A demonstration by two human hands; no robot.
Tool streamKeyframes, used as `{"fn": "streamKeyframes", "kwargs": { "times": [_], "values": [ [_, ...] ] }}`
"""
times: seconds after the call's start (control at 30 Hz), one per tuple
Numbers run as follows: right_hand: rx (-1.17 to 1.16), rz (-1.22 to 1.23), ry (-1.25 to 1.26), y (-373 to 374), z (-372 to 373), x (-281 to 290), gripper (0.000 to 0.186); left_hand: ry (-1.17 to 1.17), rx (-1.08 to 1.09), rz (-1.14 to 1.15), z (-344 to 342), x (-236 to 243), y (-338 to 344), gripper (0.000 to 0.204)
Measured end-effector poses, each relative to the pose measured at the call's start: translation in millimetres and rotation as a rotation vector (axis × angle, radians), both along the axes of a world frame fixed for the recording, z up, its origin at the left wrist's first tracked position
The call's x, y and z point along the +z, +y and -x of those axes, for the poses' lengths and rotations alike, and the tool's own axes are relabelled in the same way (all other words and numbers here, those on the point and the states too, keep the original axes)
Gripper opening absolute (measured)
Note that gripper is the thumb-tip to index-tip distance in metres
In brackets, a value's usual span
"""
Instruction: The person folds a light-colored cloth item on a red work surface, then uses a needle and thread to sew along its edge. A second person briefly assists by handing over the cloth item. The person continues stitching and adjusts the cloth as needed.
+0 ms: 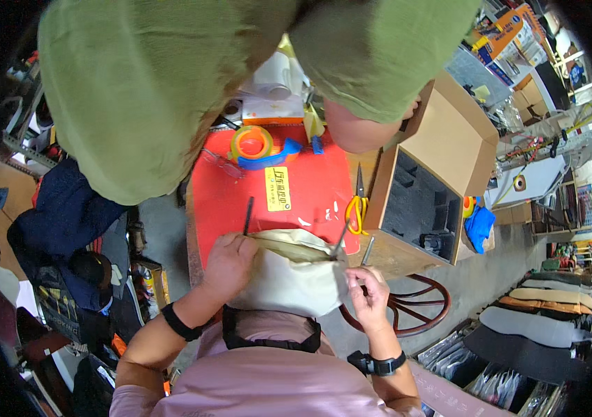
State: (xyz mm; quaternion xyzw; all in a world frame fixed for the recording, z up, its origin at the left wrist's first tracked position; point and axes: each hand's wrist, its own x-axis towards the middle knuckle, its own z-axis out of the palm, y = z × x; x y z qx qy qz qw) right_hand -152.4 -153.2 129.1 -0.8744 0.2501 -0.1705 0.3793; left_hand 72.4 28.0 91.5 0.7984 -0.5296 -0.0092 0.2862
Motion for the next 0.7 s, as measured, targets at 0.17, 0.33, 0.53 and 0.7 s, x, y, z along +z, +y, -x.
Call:
{"fn": "streamKeyframes", "kwargs": {
  "times": [0.17,0.33,0.53,0.7],
  "values": [
    [0.096,0.077,0.072,-10.0,3.7,-17.2,0.052,0.037,-0.202,-0.117,-6.9,12.6,-19.7,0.035],
    [0.195,0.126,0.297,-35.3,-47.1,-16.1,0.052,0.316,-0.265,-0.292,-29.1,-9.5,-40.5,0.036],
    [0.267,0.072,0.298,-52.4,-72.8,-50.3,0.028,0.285,-0.263,-0.273,-28.6,-26.5,-47.6,0.024],
    [-0.048,-0.522,0.096,-56.2,-56.9,-96.2,0.024,0.357,-0.194,-0.303,-30.5,-27.9,-55.7,0.022]
  ]
}}
